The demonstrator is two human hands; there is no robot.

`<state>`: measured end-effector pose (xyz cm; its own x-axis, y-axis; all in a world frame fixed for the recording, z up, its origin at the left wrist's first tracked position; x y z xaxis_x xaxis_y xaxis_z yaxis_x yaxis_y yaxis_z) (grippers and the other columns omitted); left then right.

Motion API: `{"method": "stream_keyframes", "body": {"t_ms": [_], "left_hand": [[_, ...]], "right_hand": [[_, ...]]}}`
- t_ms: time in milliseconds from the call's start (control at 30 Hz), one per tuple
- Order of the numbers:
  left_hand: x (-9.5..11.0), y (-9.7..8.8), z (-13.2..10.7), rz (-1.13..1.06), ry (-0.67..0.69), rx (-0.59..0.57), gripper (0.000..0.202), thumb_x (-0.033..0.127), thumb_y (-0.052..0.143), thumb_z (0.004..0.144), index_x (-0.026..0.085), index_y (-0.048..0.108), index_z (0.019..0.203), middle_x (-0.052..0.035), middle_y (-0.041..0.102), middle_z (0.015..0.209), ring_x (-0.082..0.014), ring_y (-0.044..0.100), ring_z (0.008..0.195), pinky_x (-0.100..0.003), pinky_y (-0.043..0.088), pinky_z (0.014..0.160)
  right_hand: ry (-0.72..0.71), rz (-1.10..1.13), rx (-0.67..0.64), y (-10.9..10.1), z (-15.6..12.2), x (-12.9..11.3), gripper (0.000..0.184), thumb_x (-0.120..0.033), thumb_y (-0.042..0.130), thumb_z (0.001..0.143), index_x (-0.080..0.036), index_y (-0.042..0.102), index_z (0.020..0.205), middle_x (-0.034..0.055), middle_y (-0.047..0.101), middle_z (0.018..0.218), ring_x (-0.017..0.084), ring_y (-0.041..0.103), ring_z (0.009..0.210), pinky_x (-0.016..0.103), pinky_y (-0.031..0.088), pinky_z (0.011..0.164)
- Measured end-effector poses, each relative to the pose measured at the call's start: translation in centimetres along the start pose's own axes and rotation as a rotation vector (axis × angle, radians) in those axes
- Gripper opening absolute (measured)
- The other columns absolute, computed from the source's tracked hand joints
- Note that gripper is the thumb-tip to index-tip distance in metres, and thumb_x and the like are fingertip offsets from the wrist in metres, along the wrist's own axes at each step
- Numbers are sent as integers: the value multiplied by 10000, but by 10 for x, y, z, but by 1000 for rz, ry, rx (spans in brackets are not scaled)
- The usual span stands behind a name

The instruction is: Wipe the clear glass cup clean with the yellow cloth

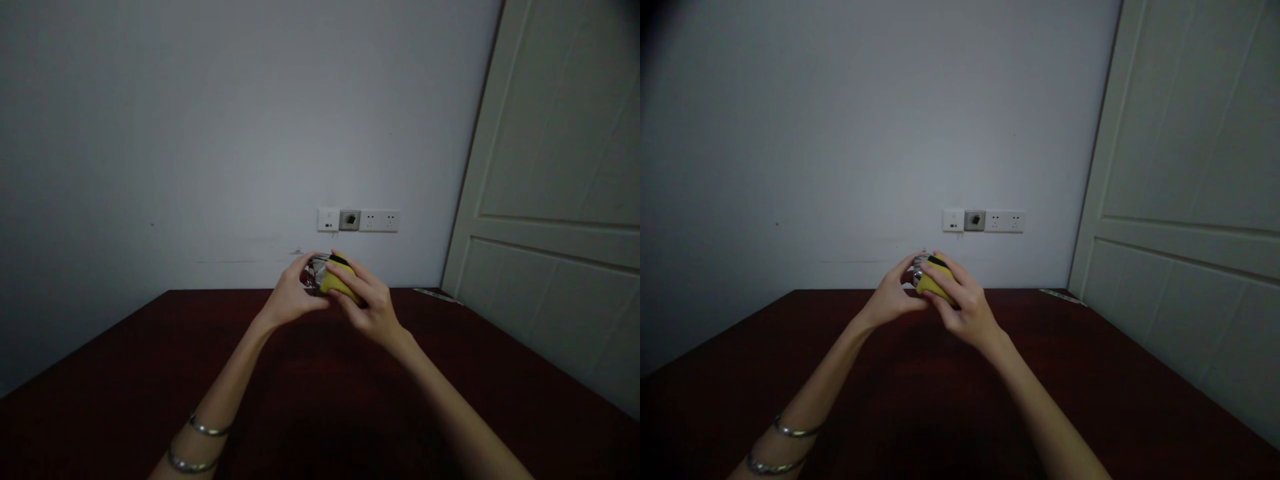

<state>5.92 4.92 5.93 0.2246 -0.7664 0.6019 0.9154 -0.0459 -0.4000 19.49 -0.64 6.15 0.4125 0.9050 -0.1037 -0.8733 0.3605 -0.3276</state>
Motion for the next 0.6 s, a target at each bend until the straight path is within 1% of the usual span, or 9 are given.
{"method": "stream_keyframes", "body": {"t_ms": [67,167,267,367,433,500,533,600], "left_hand": [[1,1,-1,22,17,-5,792,216,792,573,172,432,1278,-133,547,1251,-261,578,1062,-386,508,851],[3,2,-2,84,63,-10,832,280,828,558,182,432,1284,-129,515,1281,-266,542,1120,-413,478,920],[5,2,-3,145,83,-11,823,294,834,554,192,451,1275,-118,513,1269,-273,525,1137,-443,461,946],[2,0,-1,140,59,15,809,264,823,555,197,453,1271,-120,521,1264,-278,540,1112,-463,466,931],[-2,-1,0,97,42,33,796,226,801,566,193,442,1275,-126,529,1263,-274,554,1093,-457,475,916],[-4,-1,1,50,38,37,783,205,780,579,186,432,1279,-133,529,1269,-268,559,1085,-440,484,903],[-5,0,1,36,38,33,780,200,775,583,183,428,1281,-137,524,1276,-265,559,1083,-430,489,896],[-6,1,1,24,34,18,785,188,766,587,184,417,1290,-140,500,1299,-255,562,1071,-409,500,874]], "right_hand": [[53,-11,35,-2,1,4,417,-223,550,863,-262,554,1278,85,519,1374,242,521,1238,452,435,1038],[173,7,85,-5,2,12,374,-267,533,879,-252,581,1250,82,618,1259,236,576,1167,445,456,1012],[215,19,67,-6,3,16,367,-292,530,884,-255,583,1246,76,649,1213,230,593,1137,446,467,996],[136,-27,15,-5,4,12,403,-263,542,875,-271,552,1277,79,584,1305,241,538,1214,476,436,1028],[29,-51,-47,-1,3,5,445,-222,554,861,-278,526,1301,73,512,1383,251,454,1300,499,392,1068],[-65,-55,-93,5,2,-2,485,-183,566,844,-279,509,1316,68,468,1420,251,383,1351,512,353,1096],[-87,-48,-94,7,1,-4,495,-171,570,838,-280,508,1317,67,464,1423,248,371,1358,513,343,1103],[-61,-15,-56,9,1,-2,488,-172,577,835,-282,518,1307,71,462,1423,241,397,1342,503,351,1100]]}}
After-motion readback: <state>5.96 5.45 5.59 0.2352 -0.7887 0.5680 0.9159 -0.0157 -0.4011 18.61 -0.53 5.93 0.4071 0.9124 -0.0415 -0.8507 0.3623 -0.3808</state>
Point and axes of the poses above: each hand's wrist, its own z-axis towards the middle knuckle, its own y-axis out of the palm, x = y × z, the point moved 6 cm from there along z, towards the middle knuckle
